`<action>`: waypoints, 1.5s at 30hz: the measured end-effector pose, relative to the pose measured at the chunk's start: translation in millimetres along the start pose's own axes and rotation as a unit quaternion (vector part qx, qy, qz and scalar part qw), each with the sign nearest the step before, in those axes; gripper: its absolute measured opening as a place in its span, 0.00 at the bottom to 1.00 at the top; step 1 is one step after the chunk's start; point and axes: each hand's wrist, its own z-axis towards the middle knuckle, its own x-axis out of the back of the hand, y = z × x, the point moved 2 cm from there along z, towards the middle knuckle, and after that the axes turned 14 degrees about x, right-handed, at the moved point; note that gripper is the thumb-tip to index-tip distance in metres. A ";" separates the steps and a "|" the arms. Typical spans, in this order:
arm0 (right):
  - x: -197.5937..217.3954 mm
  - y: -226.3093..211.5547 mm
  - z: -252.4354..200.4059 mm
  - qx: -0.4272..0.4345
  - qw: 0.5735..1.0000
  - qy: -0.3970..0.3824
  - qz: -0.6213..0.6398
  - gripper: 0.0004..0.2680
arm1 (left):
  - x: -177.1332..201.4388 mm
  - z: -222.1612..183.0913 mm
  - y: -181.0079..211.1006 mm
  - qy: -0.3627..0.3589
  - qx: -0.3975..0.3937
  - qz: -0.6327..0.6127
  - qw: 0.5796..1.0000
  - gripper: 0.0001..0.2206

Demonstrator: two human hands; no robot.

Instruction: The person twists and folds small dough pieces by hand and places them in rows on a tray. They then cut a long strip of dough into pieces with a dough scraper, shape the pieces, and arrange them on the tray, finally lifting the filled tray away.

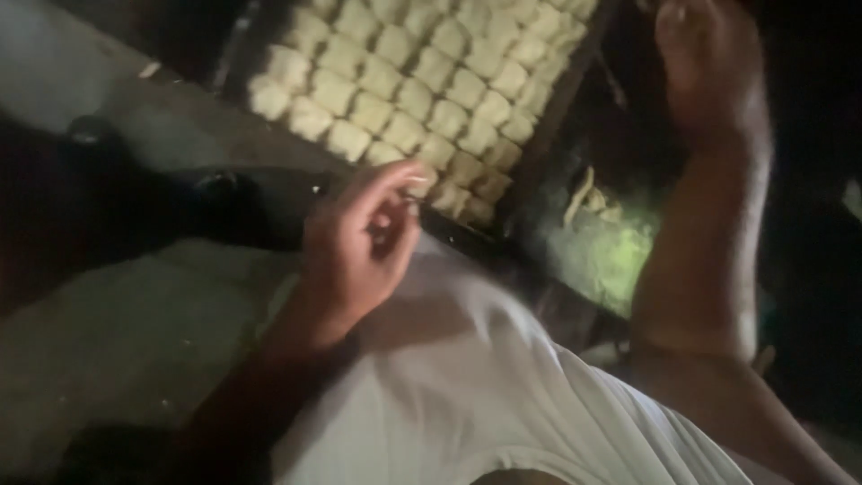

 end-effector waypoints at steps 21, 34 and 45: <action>-84.5 25.0 -201.9 0.039 0.987 0.137 -0.075 0.03 | -104.5 19.4 41.0 -0.202 -0.025 0.004 0.979 0.13; -20.5 112.0 -378.5 -0.305 0.914 0.236 0.125 0.07 | -129.3 15.6 49.1 -0.202 -0.033 0.059 0.977 0.11; -46.3 61.6 -426.9 -0.245 0.954 0.086 -0.150 0.18 | -199.4 9.6 54.4 -0.267 -0.071 0.073 0.958 0.09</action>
